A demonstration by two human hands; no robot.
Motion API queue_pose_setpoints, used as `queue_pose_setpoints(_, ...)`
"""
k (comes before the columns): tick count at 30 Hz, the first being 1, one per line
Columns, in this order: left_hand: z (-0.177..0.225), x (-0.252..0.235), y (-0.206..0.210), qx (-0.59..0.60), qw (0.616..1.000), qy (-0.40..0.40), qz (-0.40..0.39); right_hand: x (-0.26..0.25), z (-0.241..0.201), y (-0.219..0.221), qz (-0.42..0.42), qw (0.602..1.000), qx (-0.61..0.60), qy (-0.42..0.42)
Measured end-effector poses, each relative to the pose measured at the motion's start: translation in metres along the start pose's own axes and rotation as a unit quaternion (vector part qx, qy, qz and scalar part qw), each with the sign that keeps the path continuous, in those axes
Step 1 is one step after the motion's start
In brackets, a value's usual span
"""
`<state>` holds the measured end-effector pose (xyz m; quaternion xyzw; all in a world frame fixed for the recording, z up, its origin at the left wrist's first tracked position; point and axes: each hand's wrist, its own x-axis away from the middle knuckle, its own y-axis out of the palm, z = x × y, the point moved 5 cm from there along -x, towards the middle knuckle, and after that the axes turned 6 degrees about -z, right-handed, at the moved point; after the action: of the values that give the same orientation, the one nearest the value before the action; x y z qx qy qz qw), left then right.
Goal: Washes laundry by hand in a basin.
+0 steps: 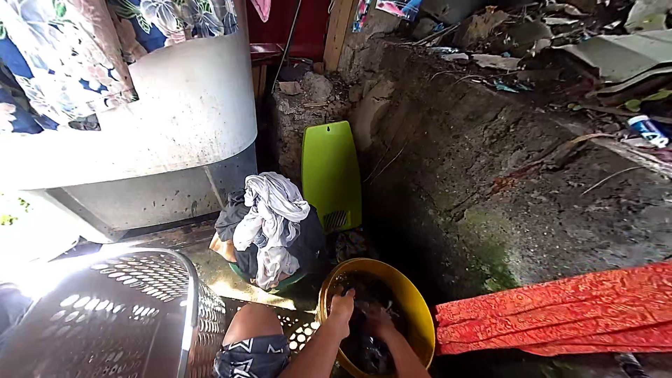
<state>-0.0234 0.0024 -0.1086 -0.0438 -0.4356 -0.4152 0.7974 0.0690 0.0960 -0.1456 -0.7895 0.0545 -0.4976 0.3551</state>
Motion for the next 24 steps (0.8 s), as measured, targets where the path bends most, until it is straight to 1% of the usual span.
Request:
queue_pose_setpoints(1, -0.004, -0.003, 0.001, 0.006, 1.0, -0.005, 0.0, 0.024, -0.01, -0.029, 0.051, 0.996, -0.038, -0.057)
queue_pose_setpoints(2, -0.009, -0.007, 0.002, 0.006, 1.0, -0.016, -0.007, 0.053, -0.02, -0.056, 0.092, 0.982, -0.093, -0.135)
queue_pose_setpoints(3, -0.014, -0.01, 0.005, 0.01, 0.999, -0.028, -0.019, 0.085, -0.028, -0.078, 0.119, 0.955, -0.157, -0.221)
queue_pose_setpoints(4, -0.019, -0.012, 0.009, 0.031, 0.998, -0.036, -0.039, 0.112, -0.03, -0.093, 0.145, 0.911, -0.232, -0.308)
queue_pose_setpoints(5, -0.019, -0.013, 0.013, 0.061, 0.996, -0.04, -0.056, 0.126, -0.024, -0.099, 0.176, 0.851, -0.321, -0.376)
queue_pose_setpoints(6, -0.016, -0.011, 0.017, 0.099, 0.993, -0.035, -0.057, 0.127, -0.012, -0.096, 0.197, 0.777, -0.436, -0.41)
queue_pose_setpoints(7, -0.009, -0.007, 0.021, 0.133, 0.99, -0.019, -0.035, 0.121, -0.001, -0.085, 0.222, 0.689, -0.566, -0.395)
queue_pose_setpoints(8, 0.0, -0.001, 0.023, 0.138, 0.99, 0.014, -0.002, 0.11, 0.008, -0.072, 0.254, 0.6, -0.677, -0.341)
queue_pose_setpoints(9, 0.009, 0.006, 0.027, 0.113, 0.991, 0.068, 0.029, 0.097, 0.012, -0.061, 0.271, 0.538, -0.747, -0.281)
queue_pose_setpoints(10, 0.016, 0.016, 0.031, 0.051, 0.988, 0.138, 0.045, 0.085, 0.011, -0.054, 0.276, 0.516, -0.778, -0.23)
queue_pose_setpoints(11, 0.021, 0.03, 0.038, -0.04, 0.975, 0.212, 0.045, 0.074, 0.006, -0.049, 0.274, 0.531, -0.779, -0.188)
queue_pose_setpoints(12, 0.022, 0.048, 0.046, -0.136, 0.95, 0.277, 0.042, 0.067, -0.002, -0.043, 0.276, 0.571, -0.751, -0.184)
queue_pose_setpoints(13, 0.019, 0.066, 0.056, -0.221, 0.912, 0.342, 0.051, 0.067, -0.012, -0.035, 0.289, 0.603, -0.701, -0.249)
queue_pose_setpoints(14, 0.013, 0.08, 0.065, -0.28, 0.858, 0.423, 0.08, 0.078, -0.026, -0.027, 0.332, 0.627, -0.638, -0.299)
queue_pose_setpoints(15, 0.008, 0.087, 0.071, -0.312, 0.792, 0.511, 0.119, 0.112, -0.05, -0.027, 0.337, 0.673, -0.62, -0.222)
queue_pose_setpoints(16, 0.003, 0.088, 0.072, -0.336, 0.732, 0.572, 0.151, 0.139, -0.068, -0.03, 0.338, 0.7, -0.605, -0.174)
queue_pose_setpoints(17, 0.001, 0.084, 0.069, -0.353, 0.7, 0.597, 0.171, 0.158, -0.075, -0.038, 0.307, 0.756, -0.562, -0.135)
queue_pose_setpoints(18, 0.002, 0.079, 0.065, -0.367, 0.699, 0.588, 0.176, 0.175, -0.084, -0.053, 0.255, 0.813, -0.516, -0.082)
queue_pose_setpoints(19, 0.005, 0.072, 0.06, -0.38, 0.712, 0.563, 0.178, 0.186, -0.094, -0.071, 0.177, 0.855, -0.487, -0.024)
queue_pose_setpoints(20, 0.009, 0.065, 0.055, -0.385, 0.738, 0.527, 0.17, 0.177, -0.091, -0.079, 0.119, 0.868, -0.482, 0.007)
queue_pose_setpoints(21, 0.013, 0.057, 0.05, -0.391, 0.776, 0.472, 0.151, 0.14, -0.07, -0.069, 0.204, 0.842, -0.498, -0.031)
queue_pose_setpoints(22, 0.017, 0.047, 0.044, -0.397, 0.824, 0.387, 0.118, 0.101, -0.045, -0.056, 0.254, 0.814, -0.518, -0.072)
queue_pose_setpoints(23, 0.019, 0.035, 0.036, -0.397, 0.865, 0.292, 0.09, 0.073, -0.027, -0.046, 0.259, 0.795, -0.543, -0.077)
queue_pose_setpoints(24, 0.02, 0.021, 0.026, -0.388, 0.895, 0.206, 0.078, 0.061, -0.018, -0.042, 0.251, 0.786, -0.562, -0.059)
